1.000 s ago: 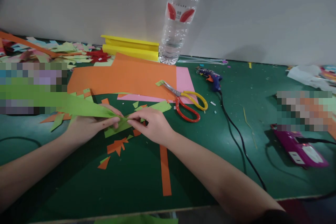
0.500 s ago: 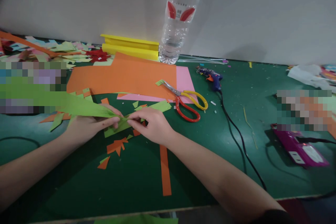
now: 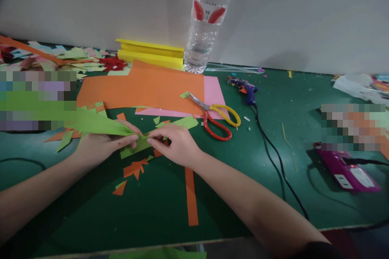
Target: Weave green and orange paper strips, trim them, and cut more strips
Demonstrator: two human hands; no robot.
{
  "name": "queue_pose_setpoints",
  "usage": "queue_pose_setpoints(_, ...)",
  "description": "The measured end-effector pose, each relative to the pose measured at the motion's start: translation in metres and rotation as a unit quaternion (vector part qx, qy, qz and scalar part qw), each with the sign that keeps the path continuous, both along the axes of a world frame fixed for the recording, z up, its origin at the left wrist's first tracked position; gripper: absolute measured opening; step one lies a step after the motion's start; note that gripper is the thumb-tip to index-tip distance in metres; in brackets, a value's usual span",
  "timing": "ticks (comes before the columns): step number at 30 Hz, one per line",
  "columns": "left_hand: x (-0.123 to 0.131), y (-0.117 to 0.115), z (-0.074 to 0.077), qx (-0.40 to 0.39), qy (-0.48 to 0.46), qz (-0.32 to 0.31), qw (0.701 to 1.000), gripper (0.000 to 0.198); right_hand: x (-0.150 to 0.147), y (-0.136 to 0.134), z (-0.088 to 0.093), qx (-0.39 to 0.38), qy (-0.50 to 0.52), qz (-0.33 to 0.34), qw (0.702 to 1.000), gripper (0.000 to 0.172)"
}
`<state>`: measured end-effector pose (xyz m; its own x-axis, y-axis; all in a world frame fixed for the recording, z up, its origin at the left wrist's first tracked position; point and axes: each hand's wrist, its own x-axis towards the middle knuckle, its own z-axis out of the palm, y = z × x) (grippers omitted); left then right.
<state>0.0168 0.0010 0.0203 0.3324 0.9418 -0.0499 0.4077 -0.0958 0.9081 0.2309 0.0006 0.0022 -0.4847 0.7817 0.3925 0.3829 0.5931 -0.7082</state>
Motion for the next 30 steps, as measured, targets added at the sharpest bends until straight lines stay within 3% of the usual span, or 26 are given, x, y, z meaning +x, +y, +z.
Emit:
queue_pose_setpoints(16,0.001,0.0,0.0,0.027,-0.01,-0.006,1.0,0.021,0.0,0.0,-0.002,-0.001,0.002,0.001,1.0,0.013)
queue_pose_setpoints(30,0.0,-0.002,-0.01,-0.024,-0.085,0.02,0.996,0.014,0.0,0.0,-0.006,0.044,0.019,0.016,0.999,0.005)
